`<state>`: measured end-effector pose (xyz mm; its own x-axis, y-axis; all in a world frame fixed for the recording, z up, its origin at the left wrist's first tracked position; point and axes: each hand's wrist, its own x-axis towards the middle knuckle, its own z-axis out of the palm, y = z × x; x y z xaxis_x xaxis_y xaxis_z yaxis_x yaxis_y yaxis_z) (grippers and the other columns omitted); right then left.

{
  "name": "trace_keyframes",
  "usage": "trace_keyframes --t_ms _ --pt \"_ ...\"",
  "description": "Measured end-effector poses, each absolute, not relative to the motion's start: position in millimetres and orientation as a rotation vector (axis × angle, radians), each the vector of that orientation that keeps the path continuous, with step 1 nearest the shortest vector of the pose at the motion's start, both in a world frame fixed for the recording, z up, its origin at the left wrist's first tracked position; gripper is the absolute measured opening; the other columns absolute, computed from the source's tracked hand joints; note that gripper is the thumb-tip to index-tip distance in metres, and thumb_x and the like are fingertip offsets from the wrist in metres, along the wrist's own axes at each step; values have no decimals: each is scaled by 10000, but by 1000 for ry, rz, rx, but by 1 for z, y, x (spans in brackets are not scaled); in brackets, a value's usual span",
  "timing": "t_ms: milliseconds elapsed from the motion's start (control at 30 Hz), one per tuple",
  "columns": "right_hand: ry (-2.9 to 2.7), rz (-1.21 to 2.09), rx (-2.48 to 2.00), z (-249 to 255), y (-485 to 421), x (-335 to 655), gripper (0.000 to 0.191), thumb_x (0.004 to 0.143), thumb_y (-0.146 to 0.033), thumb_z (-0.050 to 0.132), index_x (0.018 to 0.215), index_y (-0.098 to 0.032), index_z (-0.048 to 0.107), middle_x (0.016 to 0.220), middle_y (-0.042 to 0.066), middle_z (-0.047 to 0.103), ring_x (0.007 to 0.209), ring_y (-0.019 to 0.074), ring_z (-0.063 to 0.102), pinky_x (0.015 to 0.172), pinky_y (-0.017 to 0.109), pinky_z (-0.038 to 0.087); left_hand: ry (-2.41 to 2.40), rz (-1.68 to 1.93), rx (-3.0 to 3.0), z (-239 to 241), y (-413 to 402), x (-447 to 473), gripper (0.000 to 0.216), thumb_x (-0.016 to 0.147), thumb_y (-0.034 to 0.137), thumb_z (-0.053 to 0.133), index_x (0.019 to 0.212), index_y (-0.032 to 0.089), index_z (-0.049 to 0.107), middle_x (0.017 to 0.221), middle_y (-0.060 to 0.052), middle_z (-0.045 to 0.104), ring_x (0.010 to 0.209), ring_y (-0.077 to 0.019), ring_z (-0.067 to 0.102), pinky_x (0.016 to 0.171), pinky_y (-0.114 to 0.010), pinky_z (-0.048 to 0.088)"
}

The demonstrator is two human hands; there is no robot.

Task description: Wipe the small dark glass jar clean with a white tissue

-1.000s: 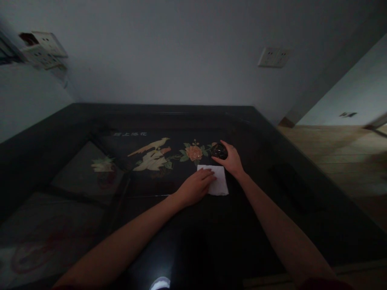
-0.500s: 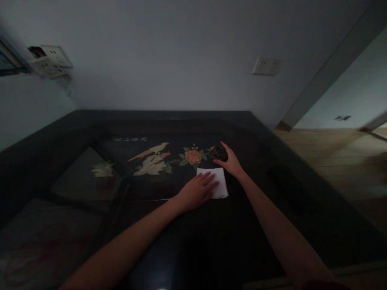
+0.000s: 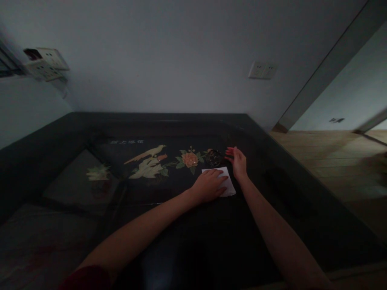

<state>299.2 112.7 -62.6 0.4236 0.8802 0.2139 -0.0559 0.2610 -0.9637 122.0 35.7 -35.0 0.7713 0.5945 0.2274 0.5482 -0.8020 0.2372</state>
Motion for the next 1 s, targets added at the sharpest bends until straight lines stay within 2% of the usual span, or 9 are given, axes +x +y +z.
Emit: trace_keyframes --t_ms 133,333,500,667,833,1000 --pt "-895 783 -1110 -62 114 298 451 774 -626 573 848 -189 662 848 44 652 780 174 620 663 312 529 691 365 2860 -42 52 127 469 922 346 497 1347 147 504 1480 -175 411 1384 -285 365 1122 -425 306" --pt "-896 803 -1114 -63 115 299 464 767 -628 585 840 -178 672 838 45 665 773 163 620 639 274 519 626 205 2890 -54 55 135 588 948 438 396 1469 173 324 1567 -161 232 1458 -270 199 1169 -456 183" --pt "-889 899 -1105 -61 116 303 455 731 -623 632 825 -180 684 804 46 684 751 159 635 625 259 526 690 142 2868 -50 51 143 626 947 494 352 1497 211 260 1583 -149 195 1465 -280 159 1174 -465 135" --pt "-886 948 -1091 -57 116 304 428 721 -602 655 814 -187 698 800 44 697 749 155 647 619 247 528 746 130 2838 -48 49 150 618 942 495 363 1488 217 281 1584 -152 186 1466 -286 156 1167 -485 140" --pt "-896 926 -1104 -54 115 301 432 706 -593 666 801 -172 697 782 48 695 731 156 643 583 239 515 710 252 2836 -53 50 150 610 935 498 387 1466 203 325 1573 -149 232 1460 -289 184 1159 -497 171" --pt "-893 809 -1088 -37 114 301 408 731 -569 645 804 -168 672 802 40 683 734 145 628 599 240 503 670 651 2751 -43 42 139 467 929 372 460 1351 172 469 1447 -150 462 1374 -233 380 1166 -469 207"
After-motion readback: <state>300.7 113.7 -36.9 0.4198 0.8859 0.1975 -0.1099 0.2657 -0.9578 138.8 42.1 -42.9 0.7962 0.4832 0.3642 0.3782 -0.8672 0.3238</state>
